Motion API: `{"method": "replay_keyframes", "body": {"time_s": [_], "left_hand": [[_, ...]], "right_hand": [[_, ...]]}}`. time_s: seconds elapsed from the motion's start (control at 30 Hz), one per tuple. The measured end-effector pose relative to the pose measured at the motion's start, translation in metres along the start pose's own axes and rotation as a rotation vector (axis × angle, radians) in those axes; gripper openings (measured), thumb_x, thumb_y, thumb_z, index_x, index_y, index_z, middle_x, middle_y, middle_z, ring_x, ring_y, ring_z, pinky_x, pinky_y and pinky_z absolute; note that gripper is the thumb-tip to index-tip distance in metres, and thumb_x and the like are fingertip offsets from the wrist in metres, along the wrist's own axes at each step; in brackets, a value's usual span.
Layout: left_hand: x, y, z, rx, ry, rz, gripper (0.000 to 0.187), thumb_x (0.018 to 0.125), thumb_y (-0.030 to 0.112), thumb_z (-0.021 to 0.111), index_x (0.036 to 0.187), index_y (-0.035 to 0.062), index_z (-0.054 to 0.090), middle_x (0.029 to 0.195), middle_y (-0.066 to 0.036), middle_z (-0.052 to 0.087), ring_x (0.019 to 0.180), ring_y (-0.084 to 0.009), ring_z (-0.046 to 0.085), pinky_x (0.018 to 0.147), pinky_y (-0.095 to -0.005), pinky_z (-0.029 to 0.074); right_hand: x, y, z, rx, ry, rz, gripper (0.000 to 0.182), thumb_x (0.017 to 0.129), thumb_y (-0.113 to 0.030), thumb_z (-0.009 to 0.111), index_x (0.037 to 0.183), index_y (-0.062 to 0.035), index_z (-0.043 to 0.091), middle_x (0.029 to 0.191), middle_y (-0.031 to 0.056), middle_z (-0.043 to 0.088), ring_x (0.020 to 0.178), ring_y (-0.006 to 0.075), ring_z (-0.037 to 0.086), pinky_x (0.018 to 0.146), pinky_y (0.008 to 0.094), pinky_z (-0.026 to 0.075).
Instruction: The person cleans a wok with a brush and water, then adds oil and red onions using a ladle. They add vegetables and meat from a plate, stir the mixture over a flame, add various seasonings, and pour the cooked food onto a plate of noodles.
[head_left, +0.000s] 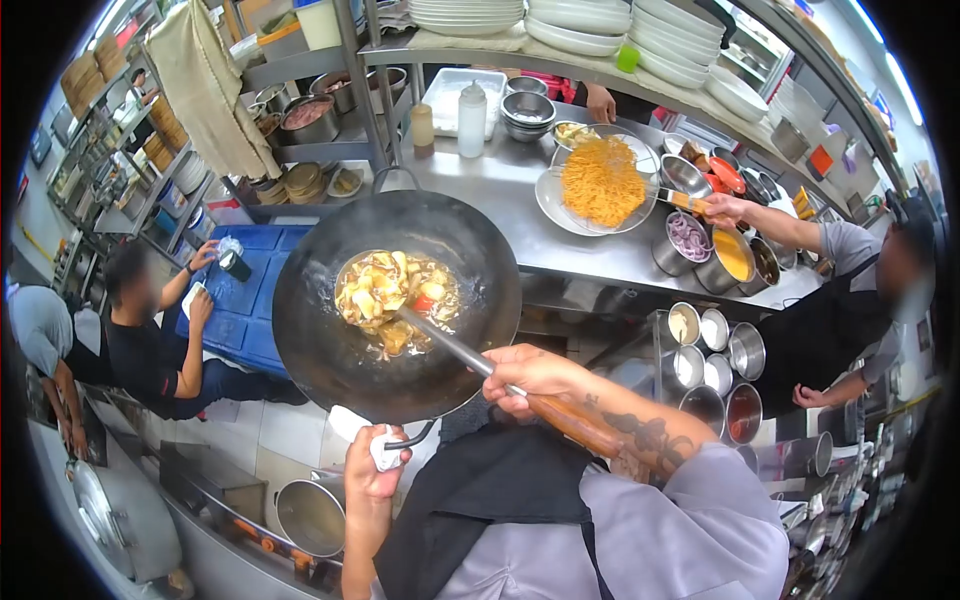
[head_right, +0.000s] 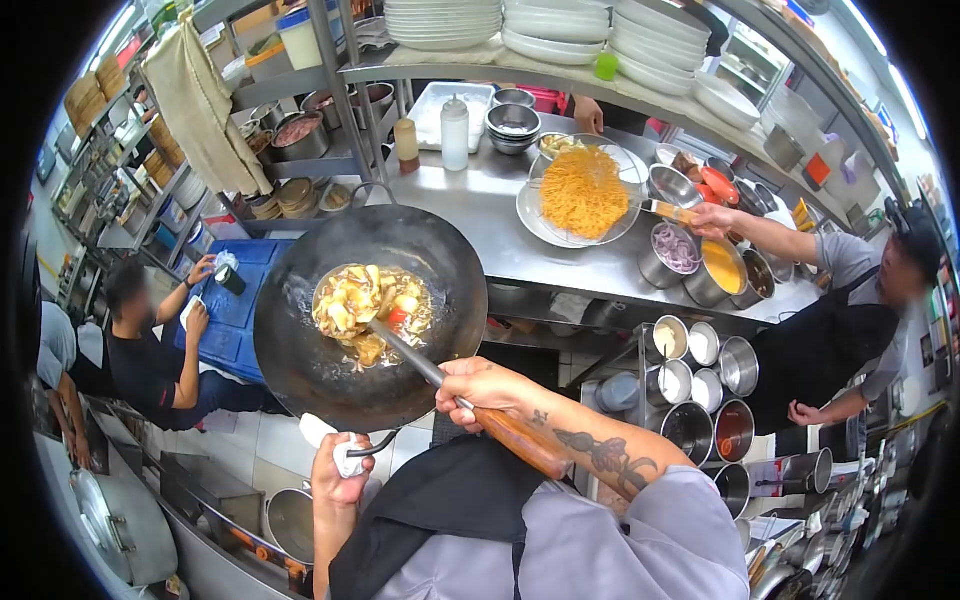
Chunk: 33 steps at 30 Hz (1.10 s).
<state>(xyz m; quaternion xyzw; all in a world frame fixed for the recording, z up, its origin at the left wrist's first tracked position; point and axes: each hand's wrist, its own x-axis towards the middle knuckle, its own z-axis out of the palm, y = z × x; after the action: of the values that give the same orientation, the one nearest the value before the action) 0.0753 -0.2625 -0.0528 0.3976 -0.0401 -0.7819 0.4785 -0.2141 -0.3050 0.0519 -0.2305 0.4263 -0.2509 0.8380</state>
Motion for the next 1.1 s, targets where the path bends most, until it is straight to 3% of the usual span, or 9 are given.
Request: {"method": "replay_keyframes", "body": {"time_s": [0.63, 0.7, 0.83, 0.9, 1.03, 1.1], "left_hand": [[0.041, -0.021, 0.046, -0.034, -0.055, -0.026, 0.013, 0.085, 0.013, 0.058, 0.082, 0.0002, 0.059, 0.076, -0.014, 0.061, 0.069, -0.0259, 0.06, 0.051, -0.0378, 0.05], [0.04, -0.022, 0.049, -0.002, -0.055, -0.047, 0.014, 0.086, 0.014, 0.058, 0.085, 0.0004, 0.06, 0.077, -0.014, 0.06, 0.07, -0.0262, 0.06, 0.052, -0.038, 0.05], [0.047, -0.026, 0.055, -0.017, -0.116, -0.031, 0.013, 0.085, 0.013, 0.058, 0.086, 0.0009, 0.06, 0.076, -0.014, 0.06, 0.07, -0.0261, 0.06, 0.053, -0.0381, 0.05], [0.051, -0.025, 0.06, -0.003, -0.097, -0.048, 0.013, 0.085, 0.013, 0.058, 0.087, 0.001, 0.06, 0.076, -0.013, 0.061, 0.07, -0.0262, 0.06, 0.054, -0.0382, 0.05], [0.051, -0.025, 0.07, -0.047, -0.07, -0.077, 0.011, 0.085, 0.01, 0.058, 0.081, -0.0007, 0.059, 0.075, -0.015, 0.061, 0.067, -0.0275, 0.062, 0.051, -0.0388, 0.051], [0.054, -0.026, 0.074, -0.037, -0.093, -0.077, 0.011, 0.085, 0.01, 0.058, 0.081, -0.0006, 0.059, 0.074, -0.014, 0.061, 0.066, -0.0272, 0.062, 0.051, -0.0389, 0.051]], "right_hand": [[-0.023, -0.048, -0.054, 0.054, -0.033, -0.05, 0.033, 0.087, 0.0, 0.051, 0.12, -0.0028, 0.049, 0.074, 0.006, 0.048, 0.048, 0.0091, 0.045, 0.04, 0.0223, 0.033], [-0.032, -0.051, -0.054, 0.044, -0.021, -0.059, 0.017, 0.087, 0.0, 0.05, 0.102, -0.0075, 0.047, 0.07, 0.0047, 0.049, 0.045, 0.0083, 0.047, 0.036, 0.0218, 0.034], [-0.038, -0.054, -0.062, 0.051, 0.015, -0.07, 0.017, 0.087, 0.001, 0.049, 0.102, -0.0074, 0.047, 0.07, 0.0052, 0.049, 0.045, 0.0083, 0.046, 0.036, 0.0216, 0.034], [-0.039, -0.054, -0.065, 0.045, 0.05, -0.089, 0.034, 0.087, 0.0, 0.051, 0.12, -0.0028, 0.049, 0.073, 0.0055, 0.048, 0.045, 0.0082, 0.044, 0.038, 0.0218, 0.031], [-0.05, -0.057, -0.065, 0.079, 0.055, -0.108, 0.033, 0.087, 0.001, 0.05, 0.12, -0.0021, 0.049, 0.073, 0.0051, 0.048, 0.046, 0.0075, 0.044, 0.038, 0.021, 0.031], [-0.054, -0.059, -0.068, 0.155, 0.04, -0.107, 0.021, 0.087, 0.002, 0.049, 0.107, -0.0061, 0.05, 0.071, 0.005, 0.048, 0.044, 0.0084, 0.046, 0.036, 0.0216, 0.033]]}}
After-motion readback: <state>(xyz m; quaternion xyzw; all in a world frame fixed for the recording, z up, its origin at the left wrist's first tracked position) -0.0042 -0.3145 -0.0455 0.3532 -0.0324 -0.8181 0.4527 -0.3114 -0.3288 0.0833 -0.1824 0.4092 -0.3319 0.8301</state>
